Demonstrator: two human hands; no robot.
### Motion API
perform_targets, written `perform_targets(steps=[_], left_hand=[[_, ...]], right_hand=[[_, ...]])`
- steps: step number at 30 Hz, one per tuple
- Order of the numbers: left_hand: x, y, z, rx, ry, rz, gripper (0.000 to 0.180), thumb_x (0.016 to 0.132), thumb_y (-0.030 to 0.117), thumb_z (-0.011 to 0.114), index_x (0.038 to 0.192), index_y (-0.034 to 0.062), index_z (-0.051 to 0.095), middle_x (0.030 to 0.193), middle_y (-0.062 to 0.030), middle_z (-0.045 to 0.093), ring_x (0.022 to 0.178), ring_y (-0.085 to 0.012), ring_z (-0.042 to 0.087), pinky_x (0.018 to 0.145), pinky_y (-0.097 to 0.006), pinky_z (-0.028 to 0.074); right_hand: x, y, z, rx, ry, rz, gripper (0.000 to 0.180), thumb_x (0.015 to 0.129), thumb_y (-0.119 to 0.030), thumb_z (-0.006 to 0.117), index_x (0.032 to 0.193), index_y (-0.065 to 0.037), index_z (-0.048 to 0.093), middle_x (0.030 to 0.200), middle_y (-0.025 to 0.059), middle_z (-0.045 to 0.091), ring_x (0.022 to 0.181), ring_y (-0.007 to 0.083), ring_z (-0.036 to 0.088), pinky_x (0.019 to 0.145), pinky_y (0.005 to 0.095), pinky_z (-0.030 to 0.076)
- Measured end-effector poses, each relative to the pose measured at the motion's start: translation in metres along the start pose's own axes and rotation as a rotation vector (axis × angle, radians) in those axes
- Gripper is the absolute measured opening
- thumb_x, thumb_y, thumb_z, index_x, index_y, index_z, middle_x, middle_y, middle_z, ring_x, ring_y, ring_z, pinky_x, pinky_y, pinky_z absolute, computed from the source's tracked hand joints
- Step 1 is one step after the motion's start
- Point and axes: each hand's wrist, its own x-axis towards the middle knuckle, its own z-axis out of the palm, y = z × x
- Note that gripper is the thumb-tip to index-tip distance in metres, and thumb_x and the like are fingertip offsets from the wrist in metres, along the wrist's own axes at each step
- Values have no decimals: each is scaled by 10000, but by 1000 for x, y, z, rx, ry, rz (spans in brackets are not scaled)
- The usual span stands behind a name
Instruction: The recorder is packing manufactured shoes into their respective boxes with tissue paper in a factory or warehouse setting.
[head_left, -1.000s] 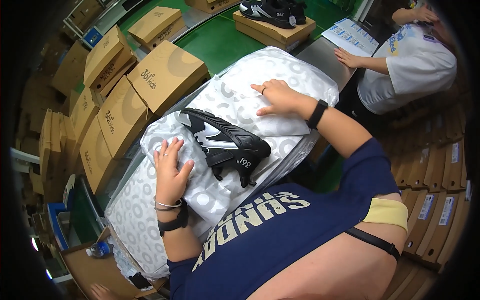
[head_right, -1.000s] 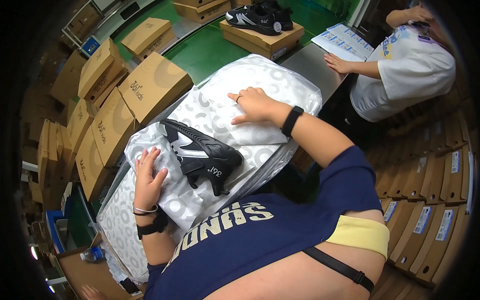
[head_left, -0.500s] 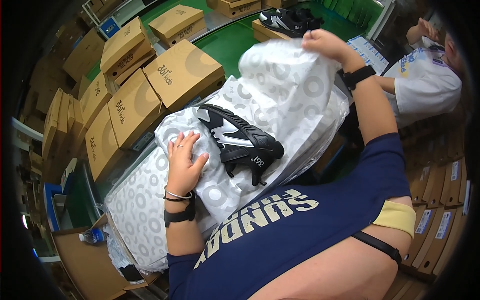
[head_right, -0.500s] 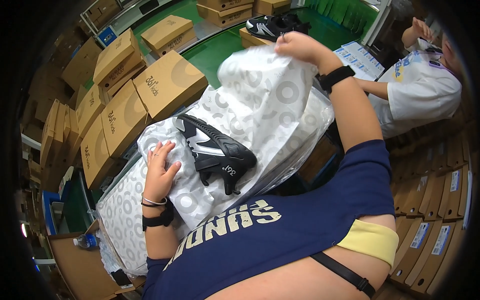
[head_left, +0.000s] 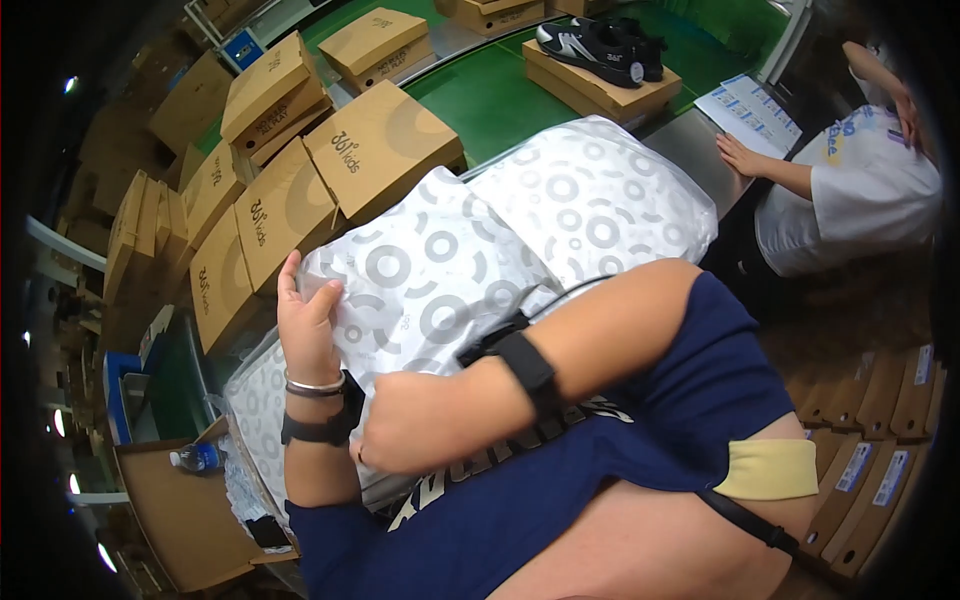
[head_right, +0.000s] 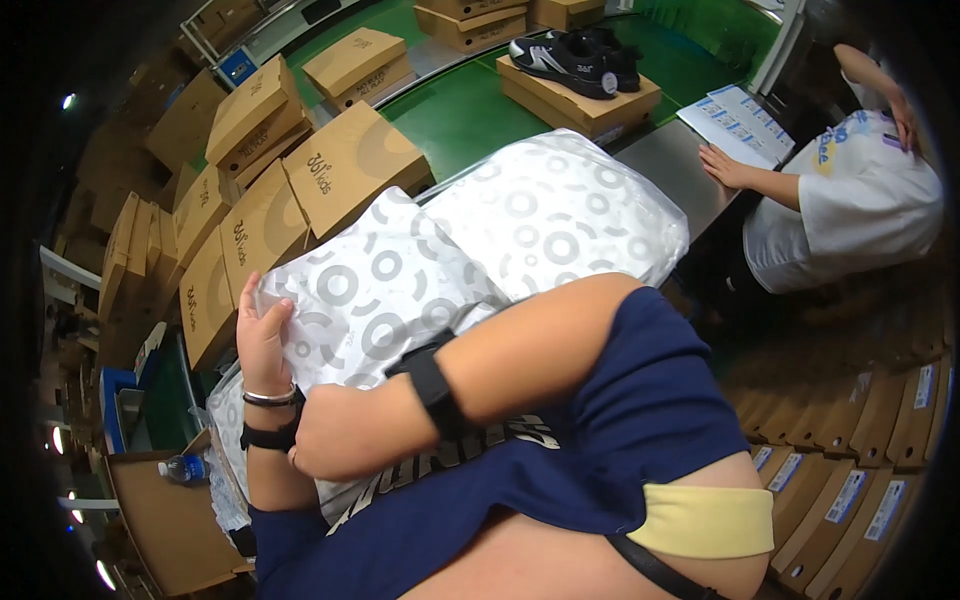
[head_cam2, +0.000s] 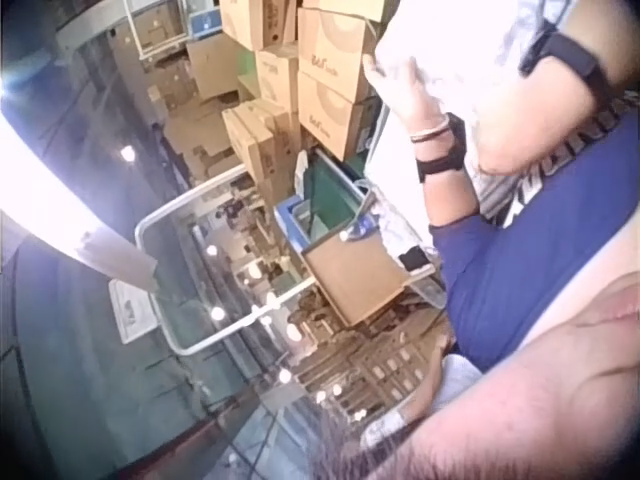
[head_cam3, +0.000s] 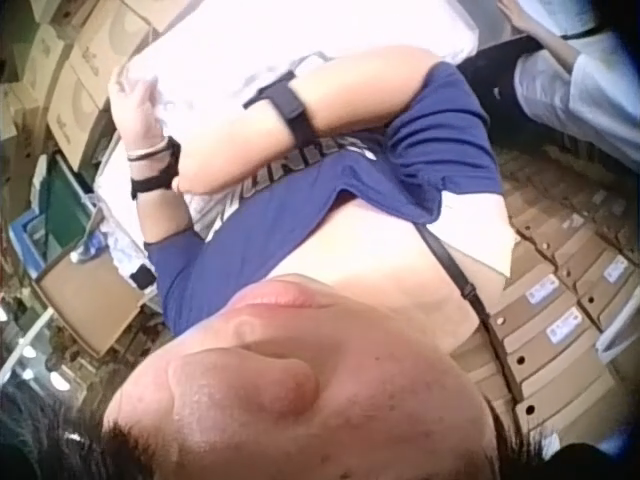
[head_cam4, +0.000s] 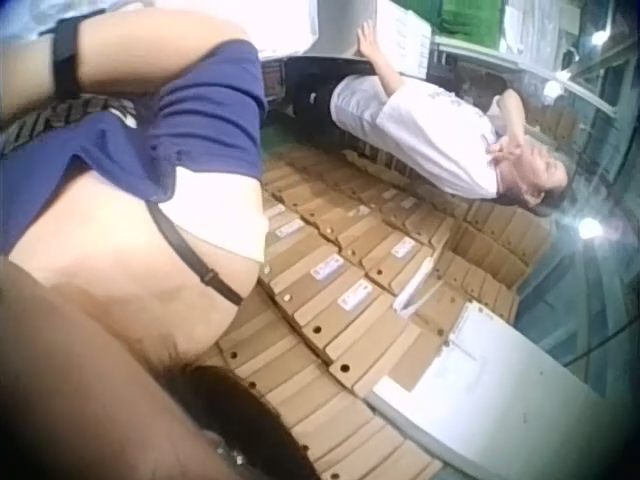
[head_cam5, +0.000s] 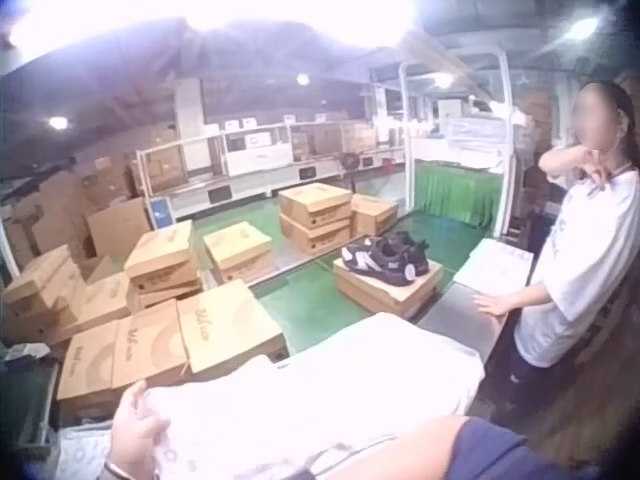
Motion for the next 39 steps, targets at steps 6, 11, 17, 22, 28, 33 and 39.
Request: perform_targets(steps=[6, 11, 17, 22, 28, 33, 39], left_hand=[[39, -52, -52, 651, 107, 321, 519, 712, 34, 581, 1205, 10, 420, 1096, -156, 534, 995, -233, 522, 897, -302, 377], [47, -42, -24, 914, 220, 392, 442, 765, 52, 533, 1196, 57, 436, 874, -230, 589, 786, -356, 579, 716, -362, 457], [47, -44, -12, 1090, 263, 277, 378, 785, 75, 521, 1158, 62, 458, 825, -226, 588, 740, -375, 571, 647, -406, 449], [40, -49, -13, 1108, 244, 268, 316, 791, 99, 514, 1105, 76, 493, 875, -203, 596, 772, -363, 571, 655, -406, 451], [47, -51, -7, 996, 224, 254, 302, 794, 106, 505, 1094, 70, 501, 800, -195, 597, 733, -347, 576, 632, -389, 450], [52, -64, -30, 900, 161, 420, 312, 789, 128, 498, 1098, 84, 484, 787, -174, 594, 708, -357, 565, 616, -425, 446], [20, -39, -17, 1171, 300, 738, 348, 681, 71, 604, 1028, 67, 581, 1089, -135, 498, 959, -298, 483, 831, -372, 394]], right_hand=[[-33, 80, -73, 127, 99, 438, 386, 692, -347, 642, 974, -88, 593, 658, 130, 587, 668, 283, 596, 592, 354, 468], [-59, 257, -33, -352, 225, 805, 359, 711, -320, 632, 992, -97, 603, 1021, 131, 561, 887, 297, 555, 744, 356, 451], [-59, 352, 72, -746, -133, 823, 626, 814, -336, 477, 1367, -224, 206, 1261, 200, 406, 1131, 380, 418, 881, 467, 357], [-47, 325, 43, -304, 394, 644, 788, 682, -253, 626, 1328, -27, 235, 1090, 255, 519, 935, 343, 553, 814, 396, 430], [-125, 373, 20, 640, 1260, 1202, 481, 731, -160, 513, 1120, 76, 358, 909, 188, 579, 809, 301, 590, 680, 403, 497], [-170, 335, -10, 883, 1433, 1139, 387, 761, -155, 503, 1074, 19, 356, 1022, 141, 506, 854, 229, 573, 638, 370, 522], [-186, 266, -22, 827, 775, 1297, 528, 779, -194, 604, 1167, 7, 307, 915, 103, 533, 741, 179, 567, 520, 295, 481]])
